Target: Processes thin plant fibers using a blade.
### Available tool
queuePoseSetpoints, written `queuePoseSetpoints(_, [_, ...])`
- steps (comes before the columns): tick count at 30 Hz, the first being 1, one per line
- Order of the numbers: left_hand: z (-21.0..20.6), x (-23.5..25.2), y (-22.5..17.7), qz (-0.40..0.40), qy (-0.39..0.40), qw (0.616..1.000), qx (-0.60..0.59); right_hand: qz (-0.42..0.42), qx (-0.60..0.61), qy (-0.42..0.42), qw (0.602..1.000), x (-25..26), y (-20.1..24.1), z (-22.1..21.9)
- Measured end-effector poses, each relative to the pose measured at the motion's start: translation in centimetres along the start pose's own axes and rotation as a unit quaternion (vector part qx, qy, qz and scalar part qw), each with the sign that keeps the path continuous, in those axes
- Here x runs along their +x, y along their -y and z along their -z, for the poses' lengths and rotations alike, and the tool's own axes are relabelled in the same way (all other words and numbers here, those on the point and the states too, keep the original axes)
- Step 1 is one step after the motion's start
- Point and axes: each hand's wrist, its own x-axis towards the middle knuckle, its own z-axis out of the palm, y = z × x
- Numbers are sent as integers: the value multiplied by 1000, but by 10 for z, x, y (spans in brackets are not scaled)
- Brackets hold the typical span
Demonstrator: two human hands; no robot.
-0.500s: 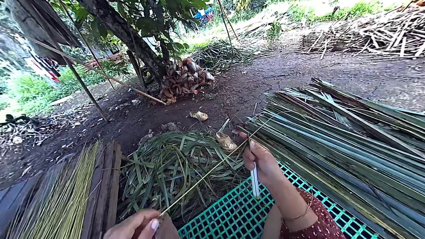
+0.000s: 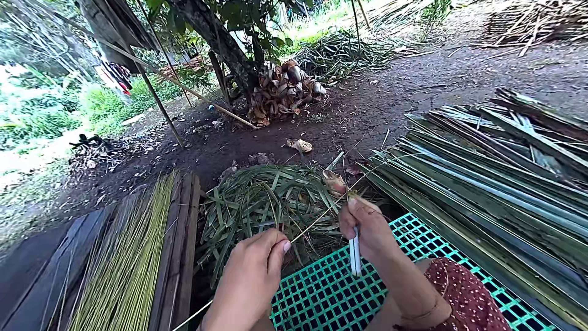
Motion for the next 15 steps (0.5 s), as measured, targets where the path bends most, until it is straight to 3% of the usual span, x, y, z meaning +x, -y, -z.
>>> queuePoseSetpoints(3, [7, -9, 8, 24, 1, 1000, 12, -27, 11, -36, 999, 9, 5, 5])
queuePoseSetpoints(7, [6, -10, 11, 38, 3, 999, 11, -106, -13, 153, 982, -16, -2, -18])
queuePoseSetpoints(9, [10, -13, 14, 39, 3, 999, 8, -112, 1, 179, 977, -16, -5, -22])
queuePoseSetpoints(15, [53, -42, 31, 40, 37, 997, 48, -65, -28, 0, 997, 35, 4, 10])
